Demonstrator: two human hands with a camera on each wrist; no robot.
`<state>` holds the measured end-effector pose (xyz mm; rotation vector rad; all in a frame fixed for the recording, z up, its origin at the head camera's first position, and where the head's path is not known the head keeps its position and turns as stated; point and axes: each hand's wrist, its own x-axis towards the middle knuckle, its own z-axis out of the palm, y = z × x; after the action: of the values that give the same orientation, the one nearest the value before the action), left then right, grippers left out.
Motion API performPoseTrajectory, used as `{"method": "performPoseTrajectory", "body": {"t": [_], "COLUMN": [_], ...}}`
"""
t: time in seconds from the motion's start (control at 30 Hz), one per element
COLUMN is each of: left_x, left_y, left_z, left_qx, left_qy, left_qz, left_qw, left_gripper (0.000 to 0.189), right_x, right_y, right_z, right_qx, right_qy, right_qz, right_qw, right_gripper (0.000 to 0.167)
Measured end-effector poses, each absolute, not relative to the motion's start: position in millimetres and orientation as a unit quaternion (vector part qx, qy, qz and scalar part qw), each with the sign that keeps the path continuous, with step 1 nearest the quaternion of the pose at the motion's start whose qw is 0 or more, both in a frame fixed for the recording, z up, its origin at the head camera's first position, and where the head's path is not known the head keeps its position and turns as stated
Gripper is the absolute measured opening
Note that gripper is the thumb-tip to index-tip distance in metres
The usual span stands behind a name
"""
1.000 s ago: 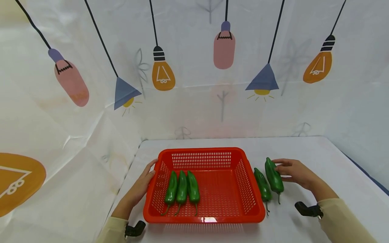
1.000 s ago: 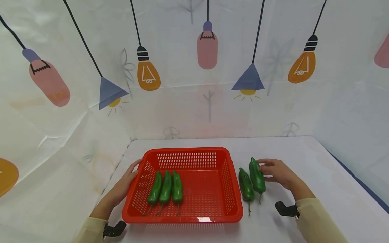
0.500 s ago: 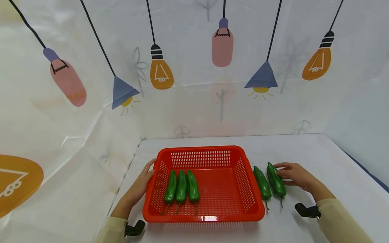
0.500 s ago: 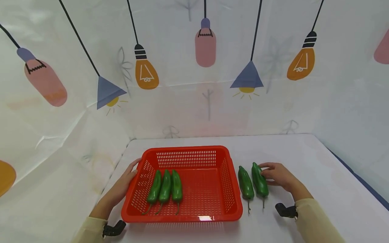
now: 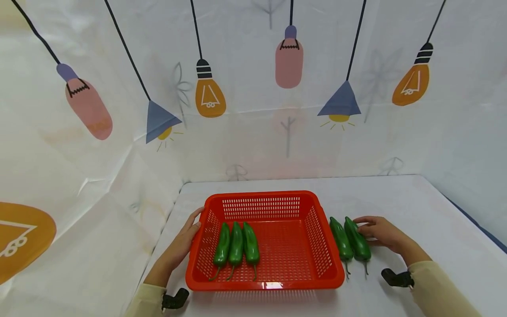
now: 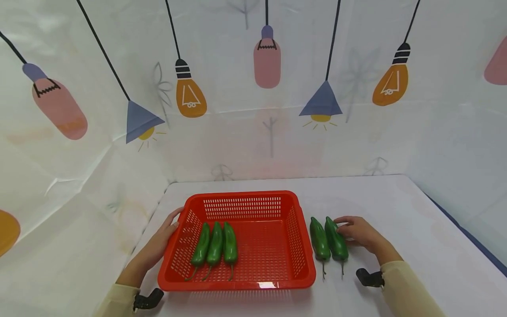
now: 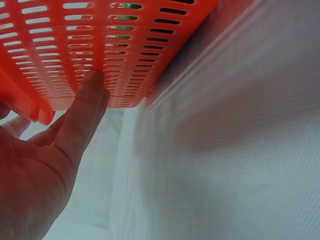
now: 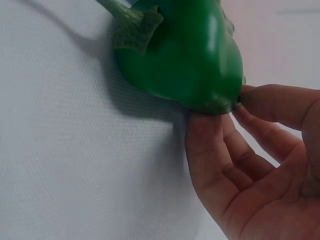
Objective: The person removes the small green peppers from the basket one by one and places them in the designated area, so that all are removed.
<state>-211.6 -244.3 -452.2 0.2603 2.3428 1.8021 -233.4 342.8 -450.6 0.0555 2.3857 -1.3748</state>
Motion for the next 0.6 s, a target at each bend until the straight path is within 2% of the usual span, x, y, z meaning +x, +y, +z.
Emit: {"method": "performPoseTrajectory", "body": {"t": [0.27,0.6], "left_x": [-211.9,-213.5], "left_y": [-244.6,-245.9], "left_z": [-454.0,-453.3], "left_qx": [0.090,0.093], "left_qy": [0.783,0.784], "left_qz": [0.608,0.606], "left_qw": [0.092,0.095], "left_gripper": [0.048,0.048], "right_x": [-233.1,-230.5], "right_y": [341.2,338.1], "right_z": [-449.7,-429.9], "right_qx": [0.023,0.024], "right_qy": [0.862,0.888], "right_qz": [-0.472,-0.443], "right_qw": [0.184,0.124], "right_gripper": [0.051,0.049]}}
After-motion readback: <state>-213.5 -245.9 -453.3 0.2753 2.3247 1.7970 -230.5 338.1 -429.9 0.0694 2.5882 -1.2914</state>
